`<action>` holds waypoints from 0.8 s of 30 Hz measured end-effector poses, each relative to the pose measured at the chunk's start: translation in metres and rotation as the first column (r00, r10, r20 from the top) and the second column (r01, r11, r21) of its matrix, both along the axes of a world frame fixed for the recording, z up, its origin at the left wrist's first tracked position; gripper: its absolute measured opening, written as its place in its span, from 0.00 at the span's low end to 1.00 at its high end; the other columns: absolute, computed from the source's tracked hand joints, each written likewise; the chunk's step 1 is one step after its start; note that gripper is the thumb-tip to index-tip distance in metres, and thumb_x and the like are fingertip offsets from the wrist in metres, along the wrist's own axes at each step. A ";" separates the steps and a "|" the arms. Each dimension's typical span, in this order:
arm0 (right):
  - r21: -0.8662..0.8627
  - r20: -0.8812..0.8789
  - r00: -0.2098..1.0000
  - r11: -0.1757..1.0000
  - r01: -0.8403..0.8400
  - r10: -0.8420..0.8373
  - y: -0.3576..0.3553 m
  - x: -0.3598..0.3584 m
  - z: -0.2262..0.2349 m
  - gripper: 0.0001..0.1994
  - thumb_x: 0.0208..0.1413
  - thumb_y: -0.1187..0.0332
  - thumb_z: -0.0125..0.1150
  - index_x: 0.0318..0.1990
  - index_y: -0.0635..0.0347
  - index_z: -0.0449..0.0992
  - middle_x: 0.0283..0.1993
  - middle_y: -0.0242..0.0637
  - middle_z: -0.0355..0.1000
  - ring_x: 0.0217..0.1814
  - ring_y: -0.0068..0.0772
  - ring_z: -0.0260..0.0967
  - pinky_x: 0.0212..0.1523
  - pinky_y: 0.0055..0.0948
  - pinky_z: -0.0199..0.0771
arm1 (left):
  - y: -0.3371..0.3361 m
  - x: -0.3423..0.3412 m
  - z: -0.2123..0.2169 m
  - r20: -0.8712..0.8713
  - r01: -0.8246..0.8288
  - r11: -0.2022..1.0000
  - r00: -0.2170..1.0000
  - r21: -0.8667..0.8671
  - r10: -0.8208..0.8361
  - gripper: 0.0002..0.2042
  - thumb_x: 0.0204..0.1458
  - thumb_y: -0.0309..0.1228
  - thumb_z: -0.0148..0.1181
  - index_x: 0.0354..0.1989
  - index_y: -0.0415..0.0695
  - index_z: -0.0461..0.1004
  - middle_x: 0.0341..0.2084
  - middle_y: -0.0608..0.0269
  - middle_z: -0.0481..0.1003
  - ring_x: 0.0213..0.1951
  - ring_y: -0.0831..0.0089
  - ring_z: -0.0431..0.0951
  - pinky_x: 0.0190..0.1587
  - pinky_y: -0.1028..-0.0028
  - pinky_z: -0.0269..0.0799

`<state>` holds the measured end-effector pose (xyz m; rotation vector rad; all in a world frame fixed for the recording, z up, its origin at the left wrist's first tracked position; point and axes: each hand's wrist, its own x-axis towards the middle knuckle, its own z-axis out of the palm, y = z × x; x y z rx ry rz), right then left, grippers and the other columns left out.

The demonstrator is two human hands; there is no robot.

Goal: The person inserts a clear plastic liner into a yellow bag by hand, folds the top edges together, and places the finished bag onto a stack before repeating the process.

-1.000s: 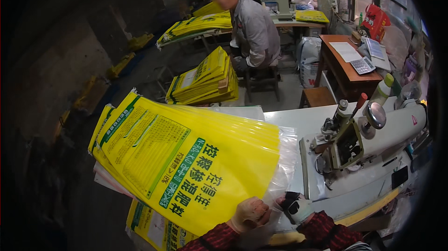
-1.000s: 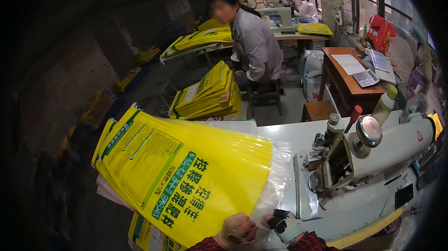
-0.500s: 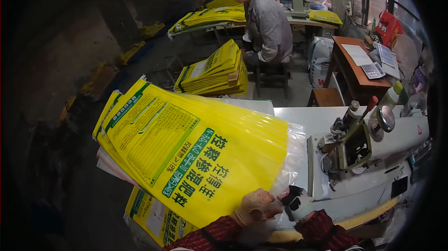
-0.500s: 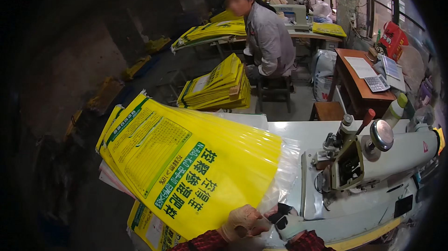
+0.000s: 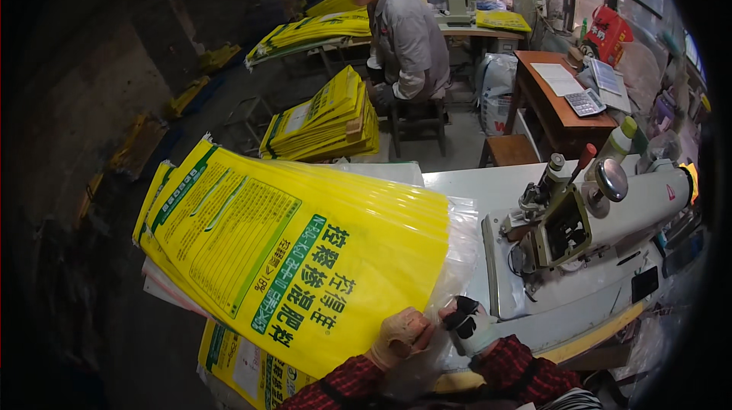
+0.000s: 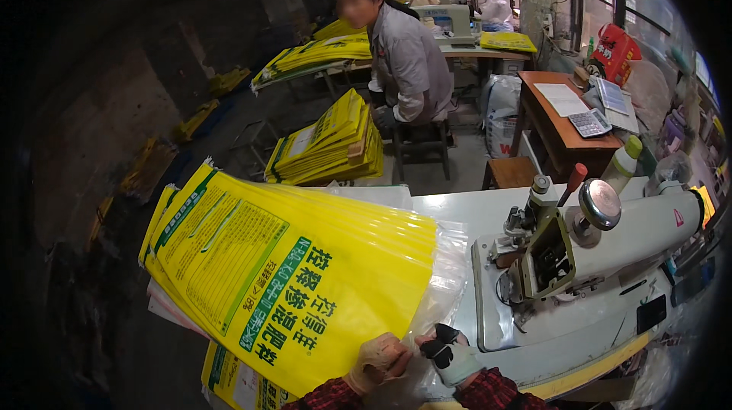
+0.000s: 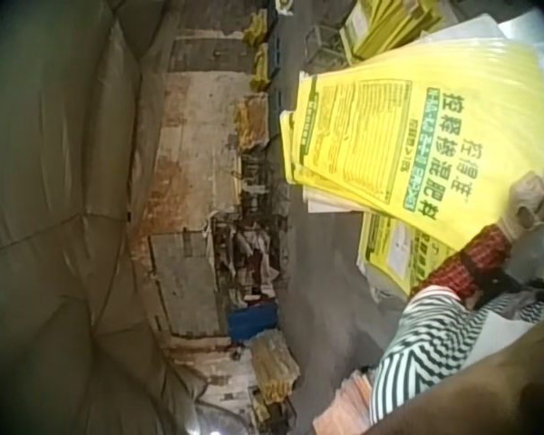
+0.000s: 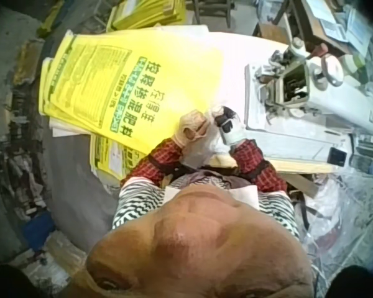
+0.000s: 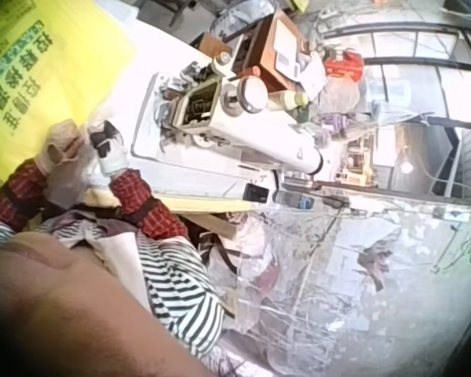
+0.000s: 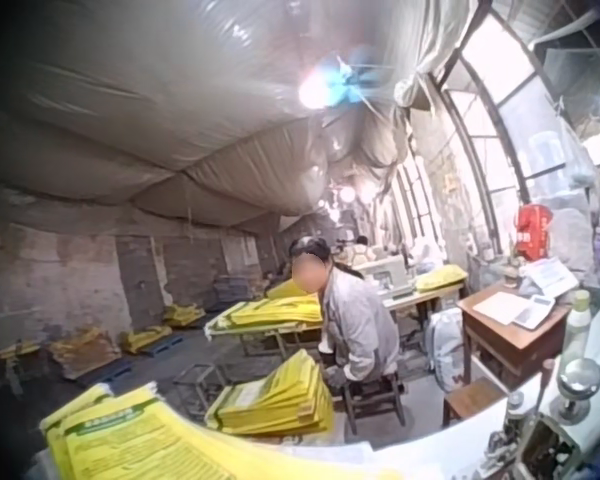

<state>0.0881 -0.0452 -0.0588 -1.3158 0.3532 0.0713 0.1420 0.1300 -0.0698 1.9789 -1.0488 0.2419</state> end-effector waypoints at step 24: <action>-0.063 0.016 0.983 0.981 -0.184 0.185 -0.021 -0.006 -0.035 0.08 0.58 0.68 0.60 0.40 0.61 0.81 0.37 0.33 0.79 0.40 0.27 0.75 0.47 0.27 0.73 | -0.001 0.001 0.005 -0.027 0.026 0.997 0.999 0.072 -0.024 0.10 0.43 0.35 0.71 0.25 0.48 0.75 0.21 0.61 0.73 0.27 0.59 0.75 0.29 0.66 0.71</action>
